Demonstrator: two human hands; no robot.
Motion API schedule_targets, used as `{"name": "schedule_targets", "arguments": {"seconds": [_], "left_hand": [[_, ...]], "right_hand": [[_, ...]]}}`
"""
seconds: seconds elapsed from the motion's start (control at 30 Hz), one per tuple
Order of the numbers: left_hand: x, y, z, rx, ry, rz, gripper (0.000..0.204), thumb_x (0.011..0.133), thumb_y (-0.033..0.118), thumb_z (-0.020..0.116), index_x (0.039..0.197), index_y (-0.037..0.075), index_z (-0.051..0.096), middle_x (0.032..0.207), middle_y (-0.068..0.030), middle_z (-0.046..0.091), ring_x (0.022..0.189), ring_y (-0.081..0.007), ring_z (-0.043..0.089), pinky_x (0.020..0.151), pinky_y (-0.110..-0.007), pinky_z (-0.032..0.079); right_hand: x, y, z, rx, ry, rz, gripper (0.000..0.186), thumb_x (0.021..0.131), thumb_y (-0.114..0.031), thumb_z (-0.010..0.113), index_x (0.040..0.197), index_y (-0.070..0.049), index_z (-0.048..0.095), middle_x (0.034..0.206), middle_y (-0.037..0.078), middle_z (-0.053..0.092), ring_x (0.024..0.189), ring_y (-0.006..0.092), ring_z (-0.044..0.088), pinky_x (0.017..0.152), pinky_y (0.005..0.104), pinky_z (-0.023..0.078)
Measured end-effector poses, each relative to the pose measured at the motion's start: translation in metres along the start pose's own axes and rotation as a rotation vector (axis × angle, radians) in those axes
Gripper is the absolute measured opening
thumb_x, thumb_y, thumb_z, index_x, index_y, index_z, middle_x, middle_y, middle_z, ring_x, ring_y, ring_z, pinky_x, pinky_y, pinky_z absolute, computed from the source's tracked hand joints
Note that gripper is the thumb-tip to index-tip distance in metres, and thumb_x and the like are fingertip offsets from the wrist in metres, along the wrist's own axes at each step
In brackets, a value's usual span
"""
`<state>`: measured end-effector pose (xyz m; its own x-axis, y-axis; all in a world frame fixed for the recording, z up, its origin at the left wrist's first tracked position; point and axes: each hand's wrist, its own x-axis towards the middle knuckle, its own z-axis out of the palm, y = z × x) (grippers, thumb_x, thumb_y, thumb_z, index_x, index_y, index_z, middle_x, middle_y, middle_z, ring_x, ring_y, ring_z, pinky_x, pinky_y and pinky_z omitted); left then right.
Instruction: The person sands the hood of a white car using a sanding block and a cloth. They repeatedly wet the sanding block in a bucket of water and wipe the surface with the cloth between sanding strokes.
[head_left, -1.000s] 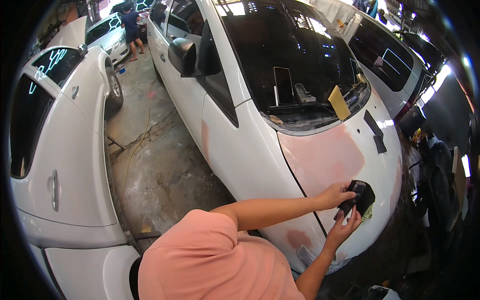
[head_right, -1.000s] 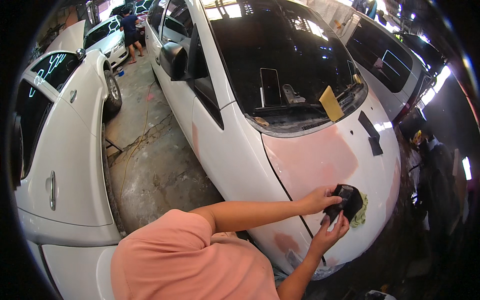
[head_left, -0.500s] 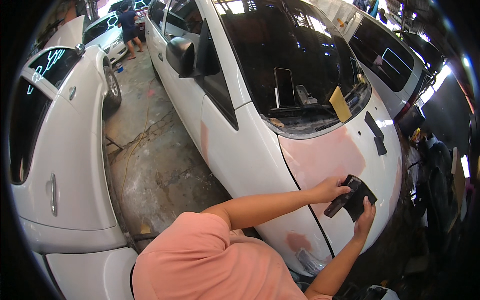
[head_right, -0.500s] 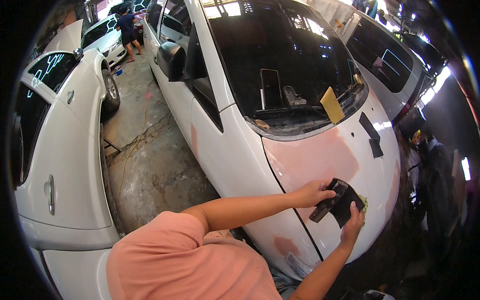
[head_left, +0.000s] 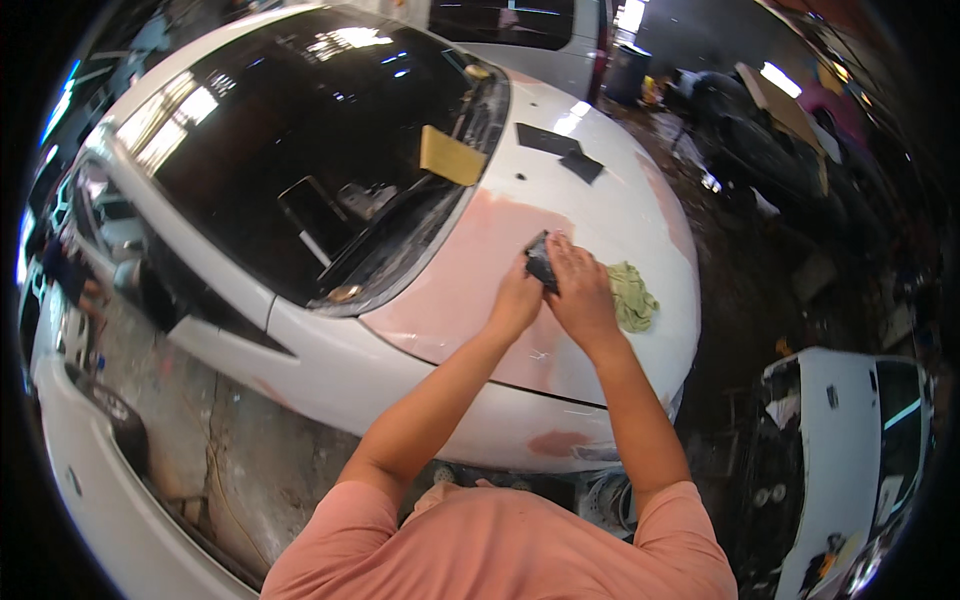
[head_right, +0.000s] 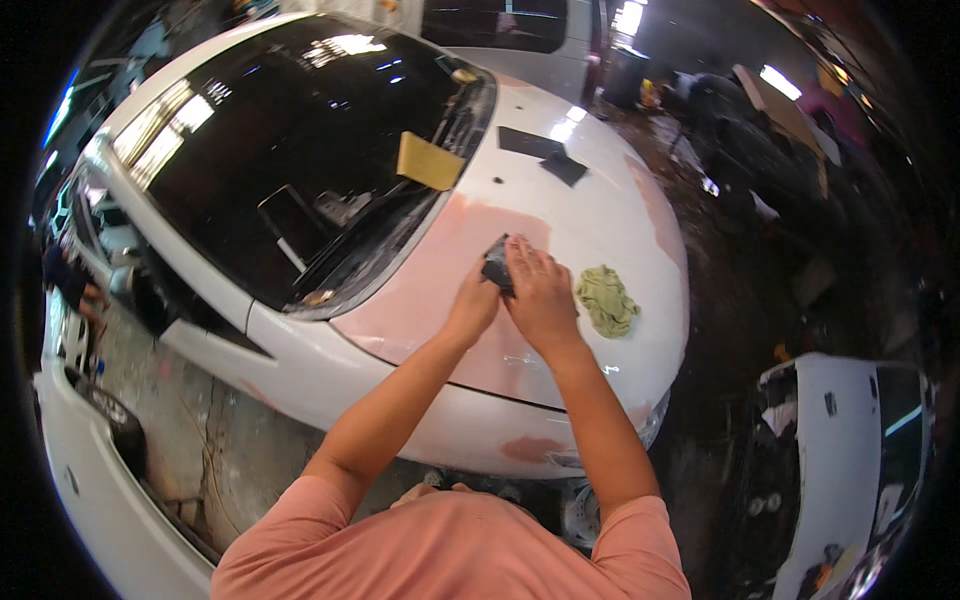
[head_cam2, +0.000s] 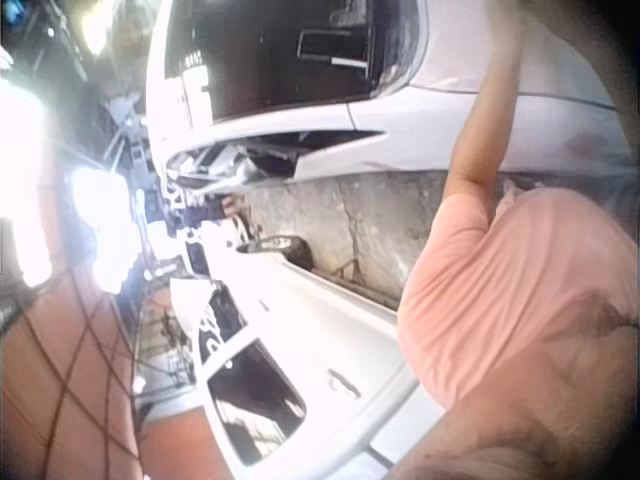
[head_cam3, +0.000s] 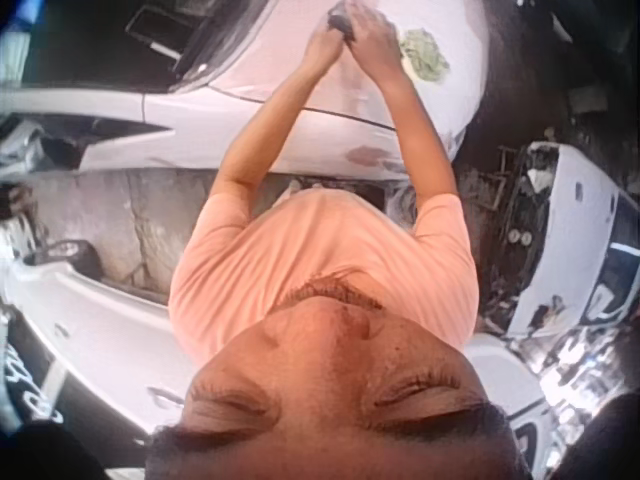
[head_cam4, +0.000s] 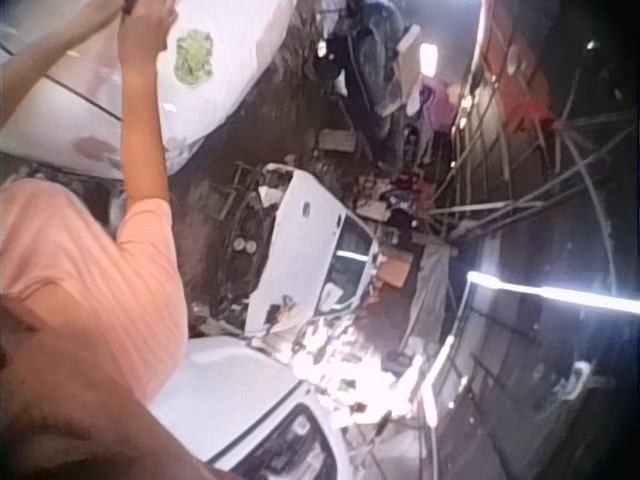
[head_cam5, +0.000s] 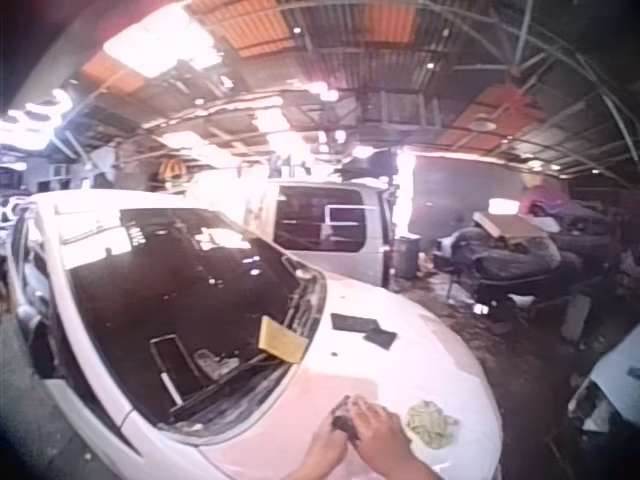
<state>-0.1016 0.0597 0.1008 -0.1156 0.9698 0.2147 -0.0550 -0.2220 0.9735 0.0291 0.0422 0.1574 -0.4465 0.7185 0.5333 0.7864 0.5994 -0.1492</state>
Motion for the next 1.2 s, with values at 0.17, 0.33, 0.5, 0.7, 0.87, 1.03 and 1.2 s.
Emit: {"name": "schedule_targets", "arguments": {"seconds": [0.17,0.33,0.5,0.7,0.87,1.03,1.2], "left_hand": [[0.036,0.01,-0.05,0.276,-0.226,-0.232,0.052,0.103,0.017,0.058,0.15,-0.001,0.051,0.13,-0.0195,0.069,0.121,-0.0272,0.064,0.104,-0.039,0.049],[0.067,0.038,-0.085,0.778,0.02,0.387,0.062,0.098,0.016,0.069,0.152,-0.005,0.046,0.132,-0.0239,0.067,0.122,-0.0337,0.064,0.105,-0.041,0.049],[0.101,0.049,0.057,0.942,-0.703,0.386,0.068,0.097,0.041,0.069,0.155,0.01,0.049,0.158,-0.0267,0.044,0.146,-0.0425,0.043,0.118,-0.054,0.039],[0.125,-0.039,0.168,1.256,-1.224,0.27,0.115,0.073,0.073,0.079,0.167,0.03,0.03,0.175,-0.0216,0.009,0.158,-0.0558,0.006,0.119,-0.078,0.019],[0.102,-0.094,0.185,1.116,-1.274,0.618,0.087,0.076,0.062,0.081,0.148,0.021,0.056,0.16,-0.0205,0.042,0.152,-0.0505,0.03,0.115,-0.075,0.032],[0.16,-0.077,0.128,0.798,-0.971,0.4,0.054,0.078,0.027,0.079,0.125,0.006,0.066,0.126,-0.0221,0.068,0.12,-0.0397,0.064,0.102,-0.05,0.052],[0.214,0.045,0.082,0.504,-0.779,0.084,0.054,0.081,0.019,0.076,0.134,0.012,0.067,0.105,-0.0101,0.076,0.091,-0.019,0.071,0.084,-0.033,0.057]], "right_hand": [[0.021,0.018,0.064,0.097,0.036,0.132,0.062,0.092,-0.011,0.071,0.15,-0.003,0.052,0.147,0.017,0.058,0.126,0.0377,0.061,0.103,0.0497,0.051],[0.067,0.027,0.123,0.269,-0.085,0.364,0.041,0.099,-0.013,0.059,0.14,-0.009,0.059,0.129,0.017,0.064,0.12,0.0367,0.064,0.095,0.0509,0.056],[0.079,0.043,0.194,-0.301,0.035,0.369,0.034,0.098,-0.02,0.059,0.131,-0.015,0.07,0.131,0.009,0.066,0.122,0.0332,0.061,0.101,0.054,0.048],[0.082,0.018,0.187,-0.007,0.098,0.493,0.037,0.095,-0.019,0.063,0.131,-0.016,0.07,0.13,0.005,0.067,0.122,0.0291,0.058,0.101,0.053,0.045],[0.08,0.019,0.181,0.053,0.027,0.514,0.039,0.094,-0.018,0.066,0.133,-0.017,0.07,0.136,0.004,0.066,0.124,0.0298,0.056,0.1,0.0545,0.044],[0.088,0.042,0.205,0.084,-0.048,0.165,0.039,0.1,-0.023,0.059,0.137,-0.018,0.068,0.145,0.002,0.062,0.128,0.0319,0.054,0.103,0.0561,0.043],[0.102,0.149,0.219,0.041,-0.149,0.076,0.043,0.094,-0.012,0.056,0.135,-0.018,0.068,0.146,0.006,0.061,0.132,0.0311,0.056,0.109,0.0541,0.043]]}}
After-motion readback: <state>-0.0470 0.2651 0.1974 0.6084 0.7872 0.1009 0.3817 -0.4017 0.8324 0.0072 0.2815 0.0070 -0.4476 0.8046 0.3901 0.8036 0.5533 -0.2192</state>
